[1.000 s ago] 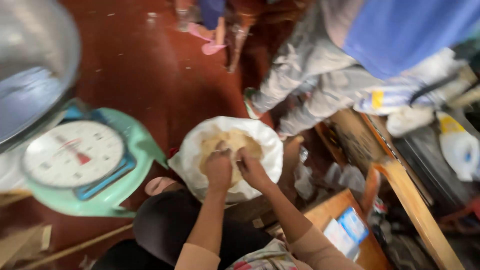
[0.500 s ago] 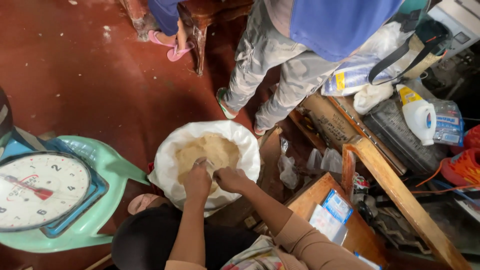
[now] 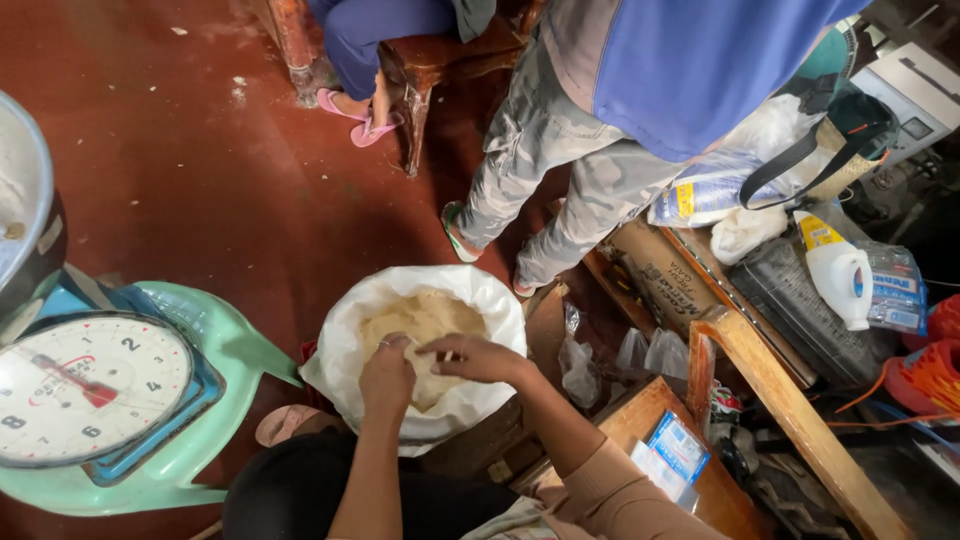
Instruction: Weighing and portioning a powdered substance into plastic bags using a mechanical scale and a spoon.
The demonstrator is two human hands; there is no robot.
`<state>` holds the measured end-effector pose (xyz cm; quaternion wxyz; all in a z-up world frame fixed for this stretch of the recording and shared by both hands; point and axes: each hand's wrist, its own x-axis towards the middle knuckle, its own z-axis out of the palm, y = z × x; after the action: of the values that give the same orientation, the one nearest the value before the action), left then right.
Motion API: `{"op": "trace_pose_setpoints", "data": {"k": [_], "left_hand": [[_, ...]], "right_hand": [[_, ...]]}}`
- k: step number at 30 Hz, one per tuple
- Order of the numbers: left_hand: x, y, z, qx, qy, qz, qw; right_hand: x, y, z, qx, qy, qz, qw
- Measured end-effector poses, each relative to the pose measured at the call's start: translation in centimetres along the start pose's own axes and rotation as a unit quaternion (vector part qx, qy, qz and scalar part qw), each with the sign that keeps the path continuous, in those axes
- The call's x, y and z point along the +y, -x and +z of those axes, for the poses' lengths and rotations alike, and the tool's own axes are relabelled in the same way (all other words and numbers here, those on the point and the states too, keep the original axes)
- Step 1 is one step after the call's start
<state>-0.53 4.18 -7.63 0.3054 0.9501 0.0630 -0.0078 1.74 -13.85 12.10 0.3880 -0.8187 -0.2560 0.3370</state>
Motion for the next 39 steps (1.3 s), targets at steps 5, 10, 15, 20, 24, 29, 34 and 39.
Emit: {"op": "trace_pose_setpoints", "data": {"k": [5, 10, 15, 20, 24, 29, 34, 39], "left_hand": [[-3.3, -3.8, 0.6, -0.040, -0.039, -0.080, 0.995], [-5.5, -2.3, -6.3, 0.123, -0.145, -0.100, 0.977], [-4.2, 0.9, -12.0, 0.122, 0.105, -0.080, 0.984], [-3.3, 2.8, -13.8, 0.146, 0.079, -0.033, 0.986], [-5.2, 2.8, -12.8, 0.146, 0.057, -0.023, 0.987], [-2.6, 1.6, -14.5, 0.201, 0.129, -0.030, 0.971], [-1.5, 0.4, -14.3, 0.270, 0.227, 0.012, 0.936], [-2.0, 0.0, -10.7, 0.186, 0.057, 0.033, 0.980]], "right_hand": [[1.5, -0.6, -1.0, 0.000, -0.136, -0.029, 0.990], [4.5, -3.0, 6.2, -0.113, -0.234, -0.014, 0.966], [1.6, -6.9, 15.5, -0.144, -0.264, -0.041, 0.953], [16.1, -21.3, 31.6, -0.251, -0.331, 0.031, 0.909], [19.8, -19.7, 31.4, -0.225, -0.061, 0.201, 0.951], [3.5, -9.3, 18.8, -0.272, -0.214, 0.203, 0.916], [3.7, -6.0, 8.4, -0.086, -0.079, 0.003, 0.993], [17.4, -12.7, 6.9, 0.164, 0.426, 0.122, 0.881]]}}
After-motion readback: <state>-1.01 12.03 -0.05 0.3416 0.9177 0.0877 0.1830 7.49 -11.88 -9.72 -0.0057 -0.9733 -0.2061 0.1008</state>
